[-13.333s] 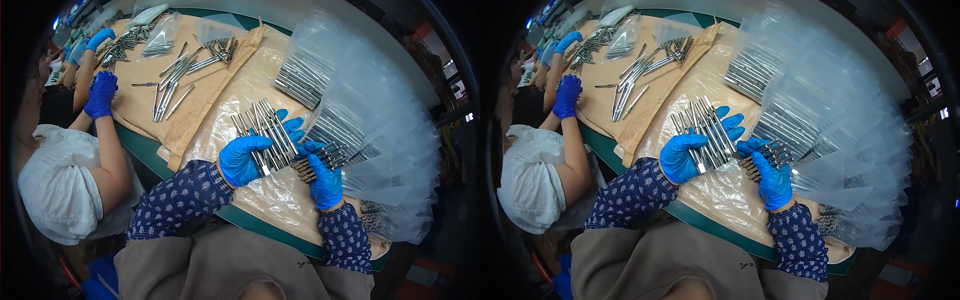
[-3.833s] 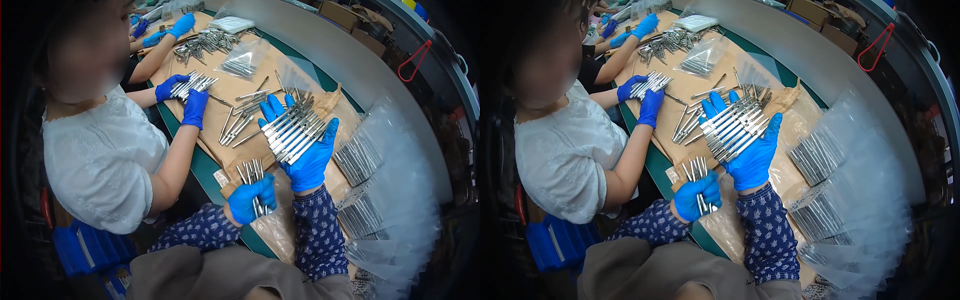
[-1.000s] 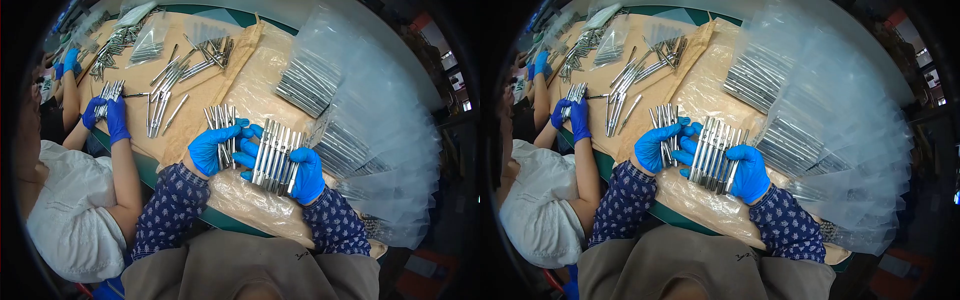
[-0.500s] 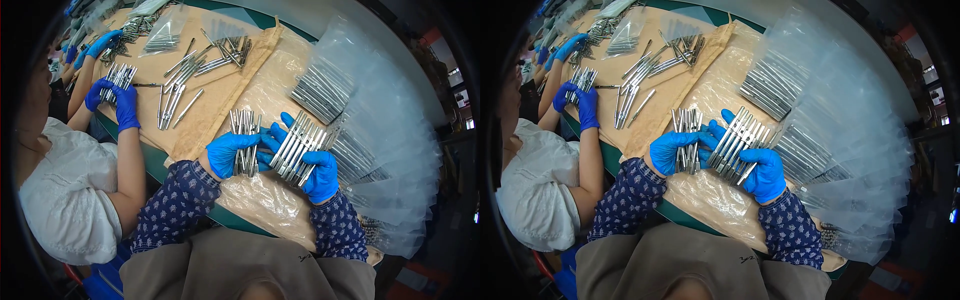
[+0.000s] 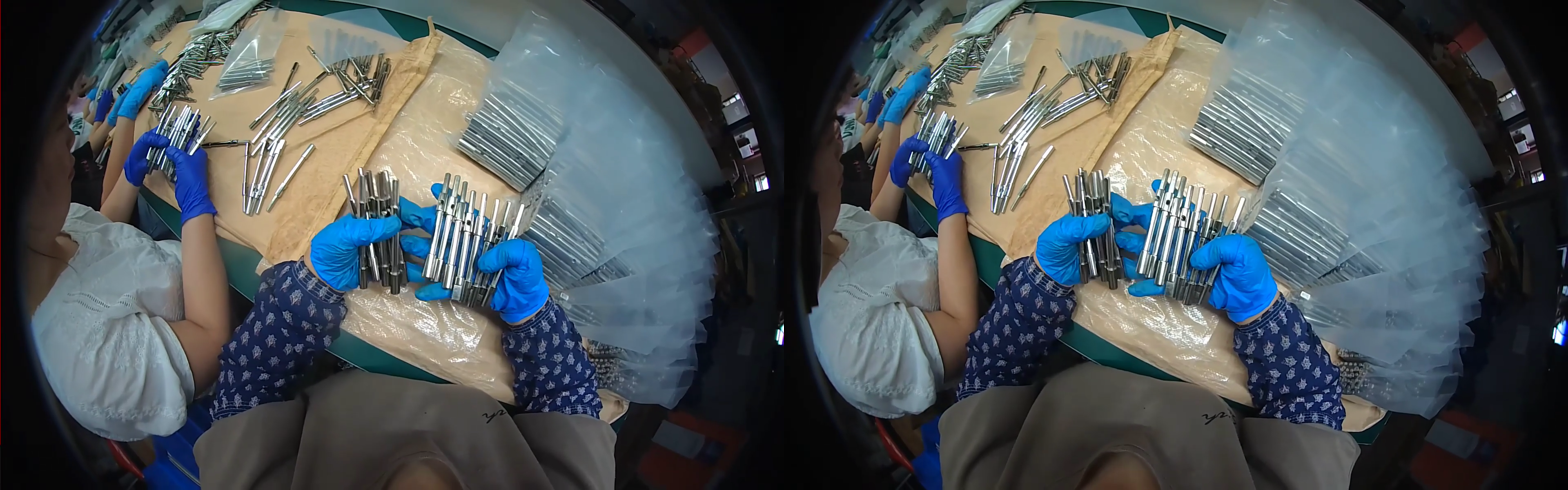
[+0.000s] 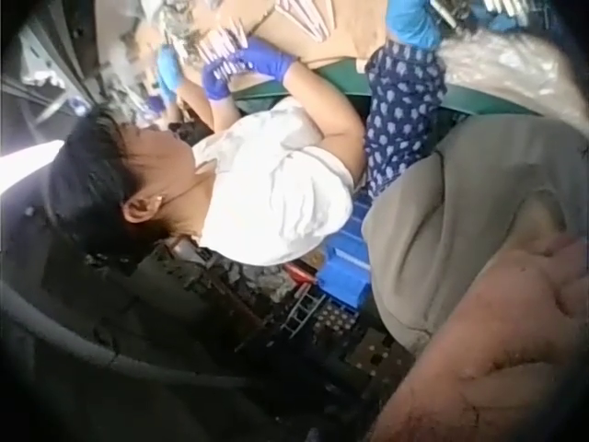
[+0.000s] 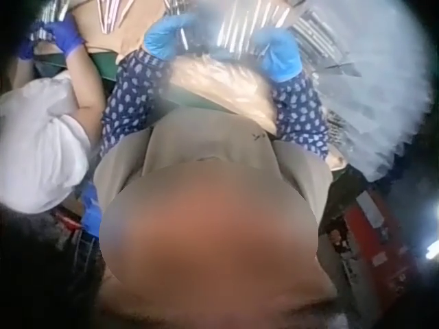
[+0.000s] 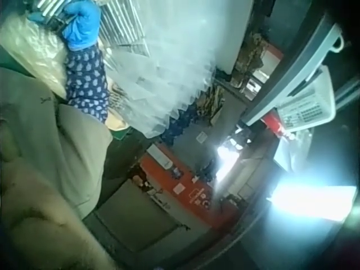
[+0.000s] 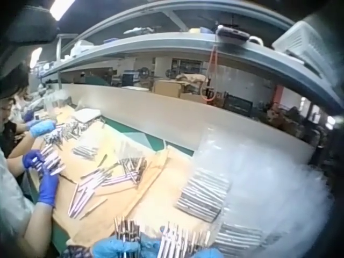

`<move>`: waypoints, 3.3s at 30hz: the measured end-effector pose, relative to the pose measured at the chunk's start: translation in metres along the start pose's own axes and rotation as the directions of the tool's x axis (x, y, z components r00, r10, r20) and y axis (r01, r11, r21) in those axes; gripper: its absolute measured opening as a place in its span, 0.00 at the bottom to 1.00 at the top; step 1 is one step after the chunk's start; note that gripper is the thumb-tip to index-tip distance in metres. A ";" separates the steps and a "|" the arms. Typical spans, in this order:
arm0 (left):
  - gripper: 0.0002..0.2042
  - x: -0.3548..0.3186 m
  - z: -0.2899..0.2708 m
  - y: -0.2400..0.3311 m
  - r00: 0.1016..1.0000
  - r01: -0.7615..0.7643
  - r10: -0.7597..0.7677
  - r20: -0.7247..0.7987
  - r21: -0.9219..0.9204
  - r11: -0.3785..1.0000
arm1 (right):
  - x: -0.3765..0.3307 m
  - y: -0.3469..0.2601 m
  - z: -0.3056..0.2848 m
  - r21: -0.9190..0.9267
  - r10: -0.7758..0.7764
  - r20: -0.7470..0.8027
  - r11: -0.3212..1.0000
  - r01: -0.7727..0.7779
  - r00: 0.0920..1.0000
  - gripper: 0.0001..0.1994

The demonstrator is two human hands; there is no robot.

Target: Counting small metal rods and packaging them into plastic bags using hands and pliers.

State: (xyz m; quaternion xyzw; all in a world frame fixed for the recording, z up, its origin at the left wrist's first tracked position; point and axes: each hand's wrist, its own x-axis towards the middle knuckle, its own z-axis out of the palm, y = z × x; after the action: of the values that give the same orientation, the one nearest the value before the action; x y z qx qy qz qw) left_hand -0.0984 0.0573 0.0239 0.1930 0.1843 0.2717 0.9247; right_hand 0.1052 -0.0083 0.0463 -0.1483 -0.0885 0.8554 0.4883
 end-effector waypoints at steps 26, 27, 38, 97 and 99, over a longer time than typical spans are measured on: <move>0.16 0.010 -0.006 -0.019 0.971 0.199 -0.180 -0.156 0.116 0.973 | 0.008 0.013 0.006 -0.778 -0.170 -0.311 0.611 -0.148 0.935 0.28; 0.16 0.010 -0.004 -0.019 0.975 0.189 -0.177 -0.136 0.081 0.979 | 0.005 0.015 0.000 -0.790 -0.177 -0.239 0.607 -0.085 0.955 0.28; 0.14 0.013 -0.004 -0.029 0.987 0.079 -0.080 -0.139 -0.008 0.997 | 0.007 0.012 -0.007 -0.891 -0.168 -0.112 0.453 -0.025 0.979 0.32; 0.14 0.013 -0.002 -0.033 0.993 0.065 -0.078 -0.092 -0.135 0.989 | 0.020 0.054 -0.031 -0.839 -0.635 -0.152 0.488 0.241 0.758 0.14; 0.15 0.011 0.002 -0.032 0.993 0.062 -0.072 -0.089 -0.110 0.992 | 0.025 0.056 -0.026 -0.848 -0.665 -0.052 0.423 0.318 0.745 0.23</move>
State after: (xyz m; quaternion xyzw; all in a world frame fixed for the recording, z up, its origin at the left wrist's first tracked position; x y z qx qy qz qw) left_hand -0.0752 0.0380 0.0079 0.1242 0.2187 0.2587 0.9326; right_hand 0.0566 -0.0156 0.0009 -0.4792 -0.4036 0.4876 0.6080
